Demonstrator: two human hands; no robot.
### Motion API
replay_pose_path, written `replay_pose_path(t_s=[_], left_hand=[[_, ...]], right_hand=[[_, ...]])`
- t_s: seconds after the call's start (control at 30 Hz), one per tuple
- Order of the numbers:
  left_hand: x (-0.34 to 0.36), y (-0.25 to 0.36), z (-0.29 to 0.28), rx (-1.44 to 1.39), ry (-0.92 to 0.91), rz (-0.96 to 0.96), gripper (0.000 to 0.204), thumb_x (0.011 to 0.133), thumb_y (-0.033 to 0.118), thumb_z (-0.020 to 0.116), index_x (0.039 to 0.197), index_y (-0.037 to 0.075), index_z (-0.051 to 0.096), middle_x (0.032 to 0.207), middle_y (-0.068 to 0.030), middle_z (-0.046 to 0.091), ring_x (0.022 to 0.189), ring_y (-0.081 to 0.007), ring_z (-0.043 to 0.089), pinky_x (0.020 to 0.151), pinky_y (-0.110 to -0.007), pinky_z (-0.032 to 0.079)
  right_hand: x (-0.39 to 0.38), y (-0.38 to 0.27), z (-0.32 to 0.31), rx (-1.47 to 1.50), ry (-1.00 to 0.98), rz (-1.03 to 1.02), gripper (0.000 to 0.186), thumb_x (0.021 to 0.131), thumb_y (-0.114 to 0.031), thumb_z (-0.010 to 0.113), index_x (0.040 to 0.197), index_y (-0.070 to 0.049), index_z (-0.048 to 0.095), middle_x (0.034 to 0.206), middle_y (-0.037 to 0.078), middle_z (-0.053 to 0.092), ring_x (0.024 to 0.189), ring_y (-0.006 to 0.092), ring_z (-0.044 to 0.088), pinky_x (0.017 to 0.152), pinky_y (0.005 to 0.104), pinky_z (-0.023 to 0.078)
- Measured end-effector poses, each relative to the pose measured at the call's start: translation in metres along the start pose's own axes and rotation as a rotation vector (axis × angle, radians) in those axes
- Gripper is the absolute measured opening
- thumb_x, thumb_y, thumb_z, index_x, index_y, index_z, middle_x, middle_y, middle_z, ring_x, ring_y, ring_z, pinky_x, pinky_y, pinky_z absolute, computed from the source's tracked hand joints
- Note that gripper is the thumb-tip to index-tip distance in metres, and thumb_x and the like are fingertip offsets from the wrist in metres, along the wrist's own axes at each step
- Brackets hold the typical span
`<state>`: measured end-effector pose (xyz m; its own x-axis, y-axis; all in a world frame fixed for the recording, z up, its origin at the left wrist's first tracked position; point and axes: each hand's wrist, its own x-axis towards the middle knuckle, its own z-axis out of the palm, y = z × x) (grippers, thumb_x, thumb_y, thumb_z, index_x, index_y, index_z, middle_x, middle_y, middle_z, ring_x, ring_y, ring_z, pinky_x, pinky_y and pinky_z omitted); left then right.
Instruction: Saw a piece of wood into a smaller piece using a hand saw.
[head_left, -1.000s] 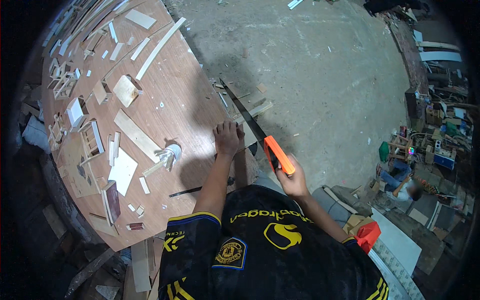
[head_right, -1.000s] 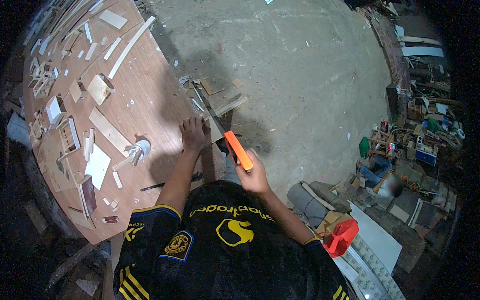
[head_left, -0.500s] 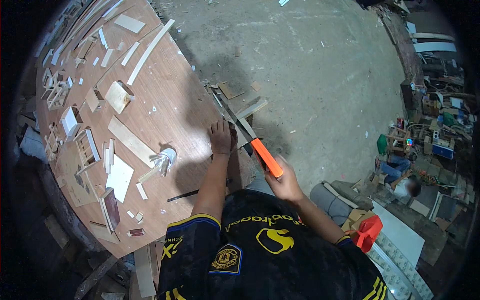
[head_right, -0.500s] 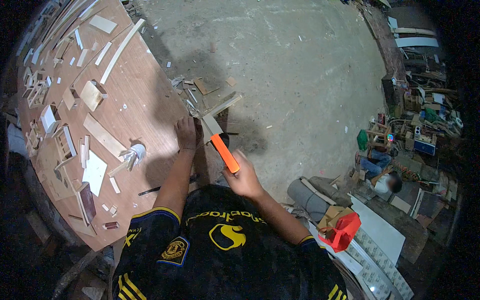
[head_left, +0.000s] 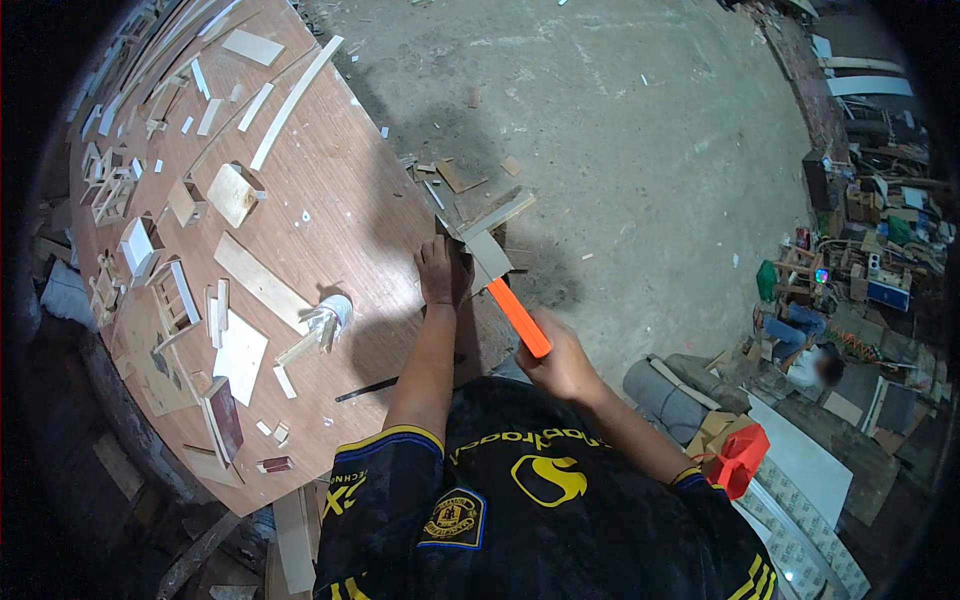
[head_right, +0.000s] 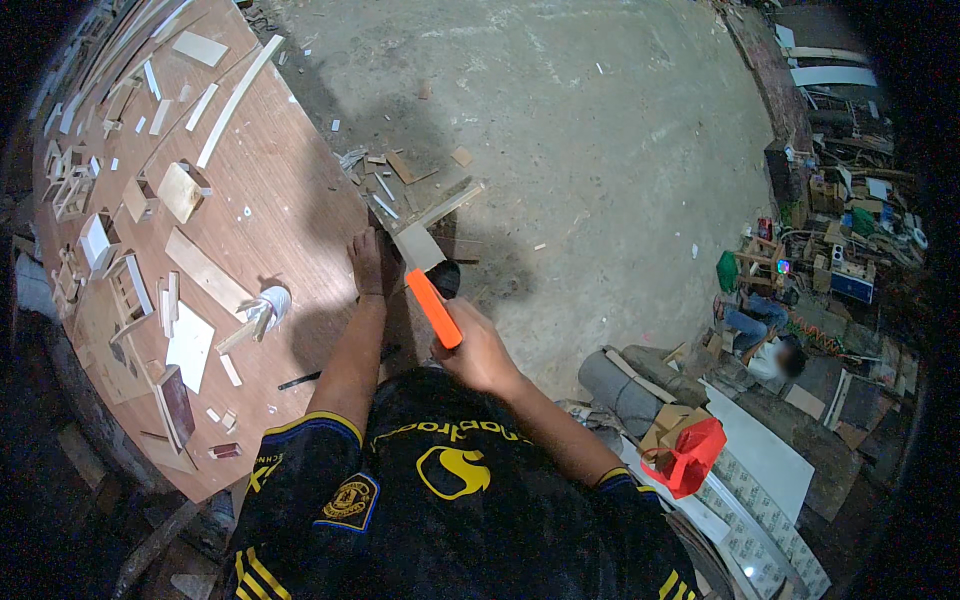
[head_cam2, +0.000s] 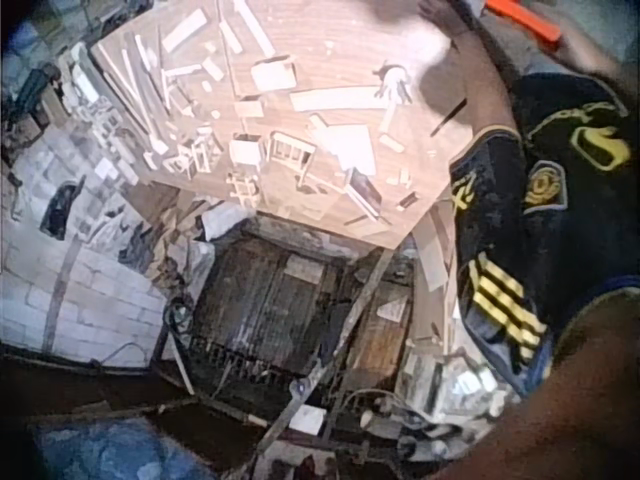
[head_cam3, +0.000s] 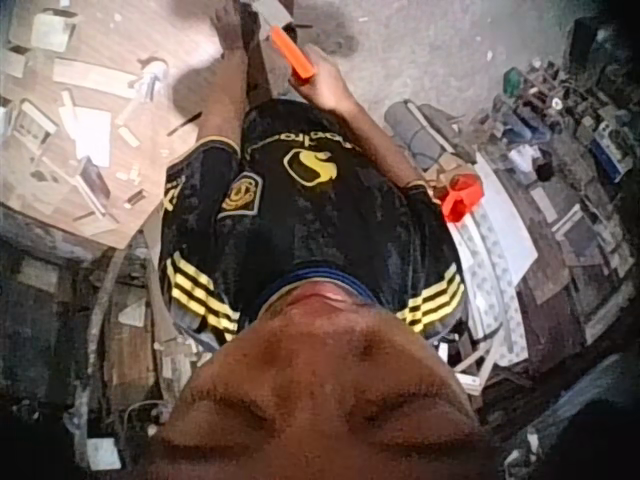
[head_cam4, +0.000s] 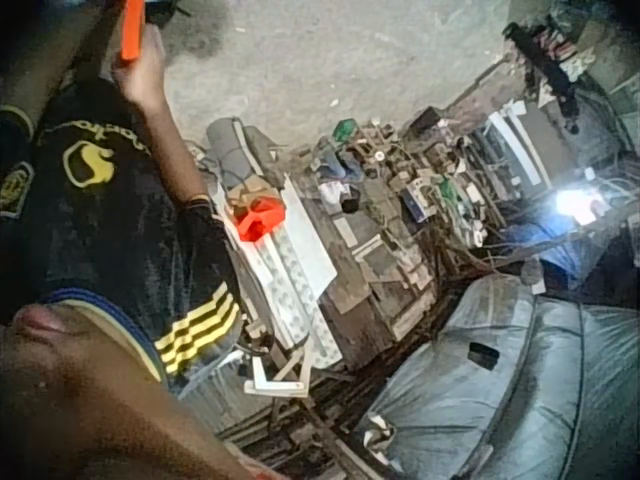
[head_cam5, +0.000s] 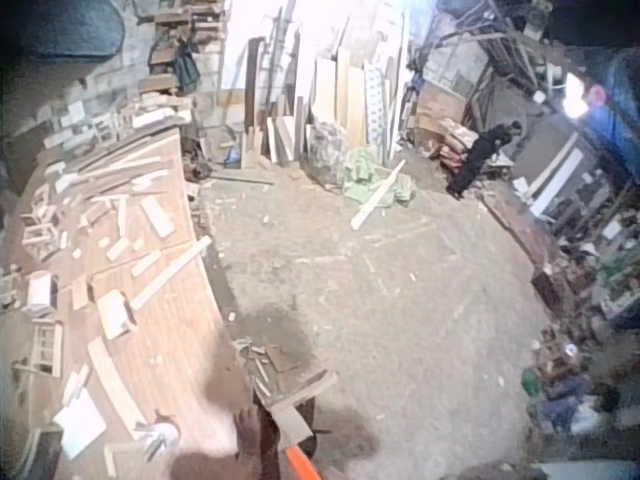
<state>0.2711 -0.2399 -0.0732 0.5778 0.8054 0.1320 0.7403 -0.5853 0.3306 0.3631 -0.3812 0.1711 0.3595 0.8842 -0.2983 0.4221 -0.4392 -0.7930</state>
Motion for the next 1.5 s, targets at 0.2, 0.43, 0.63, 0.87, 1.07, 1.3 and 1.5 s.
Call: replay_pose_path(t_s=[0.2,0.43,0.63,0.87,1.07,1.3,1.5], left_hand=[[0.0,0.0,-0.005,-0.167,0.062,-0.003,0.027,0.077,0.03,0.06,0.092,0.008,0.056,0.103,-0.0109,0.051,0.104,-0.029,0.047,0.088,-0.044,0.037],[-0.006,-0.011,0.02,-0.006,-0.038,0.014,0.031,0.075,0.032,0.063,0.093,0.008,0.056,0.102,-0.0089,0.05,0.101,-0.0281,0.047,0.089,-0.043,0.038],[0.0,0.0,0.001,-0.007,-0.012,0.033,0.034,0.074,0.034,0.064,0.095,0.009,0.056,0.102,-0.0073,0.05,0.1,-0.0274,0.047,0.089,-0.042,0.037],[-0.003,-0.004,0.007,0.017,0.046,0.078,0.028,0.078,0.033,0.061,0.096,0.012,0.057,0.101,-0.0073,0.051,0.097,-0.0277,0.048,0.087,-0.043,0.038],[-0.01,-0.011,0.025,0.141,0.063,0.053,0.022,0.082,0.028,0.057,0.098,0.013,0.058,0.101,-0.005,0.053,0.095,-0.0256,0.05,0.085,-0.043,0.039],[-0.007,-0.004,0.017,0.119,0.079,0.036,0.018,0.084,0.023,0.054,0.098,0.012,0.059,0.102,-0.0056,0.056,0.097,-0.0257,0.051,0.09,-0.043,0.039],[-0.005,0.002,0.003,0.097,0.064,0.027,0.02,0.084,0.024,0.055,0.1,0.012,0.058,0.103,-0.0069,0.056,0.1,-0.0267,0.051,0.09,-0.045,0.039]], right_hand=[[0.006,-0.02,-0.003,0.056,-0.086,0.227,0.025,0.085,-0.014,0.068,0.1,-0.001,0.053,0.09,0.024,0.059,0.085,0.0445,0.058,0.069,0.0428,0.047],[0.011,-0.018,-0.003,0.049,-0.074,0.228,0.025,0.089,-0.015,0.066,0.106,-0.001,0.054,0.091,0.024,0.06,0.084,0.0436,0.058,0.07,0.0402,0.047],[0.01,-0.012,-0.001,0.065,-0.02,0.191,0.025,0.089,-0.014,0.066,0.106,-0.002,0.053,0.087,0.023,0.059,0.082,0.044,0.058,0.07,0.0405,0.047],[-0.005,-0.013,0.003,0.065,-0.011,0.25,0.023,0.088,-0.014,0.066,0.097,-0.003,0.048,0.082,0.022,0.059,0.08,0.0463,0.057,0.066,0.0424,0.047],[-0.048,-0.028,-0.014,0.062,-0.047,0.298,0.022,0.087,-0.014,0.066,0.092,-0.004,0.048,0.077,0.02,0.056,0.077,0.0442,0.057,0.063,0.0433,0.046],[-0.112,-0.035,-0.047,-0.104,-0.111,0.221,0.023,0.085,-0.015,0.069,0.091,-0.005,0.05,0.077,0.014,0.054,0.071,0.0383,0.059,0.062,0.0408,0.046],[-0.14,-0.052,-0.074,-0.093,-0.173,0.288,0.029,0.085,-0.02,0.071,0.101,-0.006,0.052,0.08,0.017,0.061,0.075,0.0387,0.063,0.059,0.0415,0.049]])
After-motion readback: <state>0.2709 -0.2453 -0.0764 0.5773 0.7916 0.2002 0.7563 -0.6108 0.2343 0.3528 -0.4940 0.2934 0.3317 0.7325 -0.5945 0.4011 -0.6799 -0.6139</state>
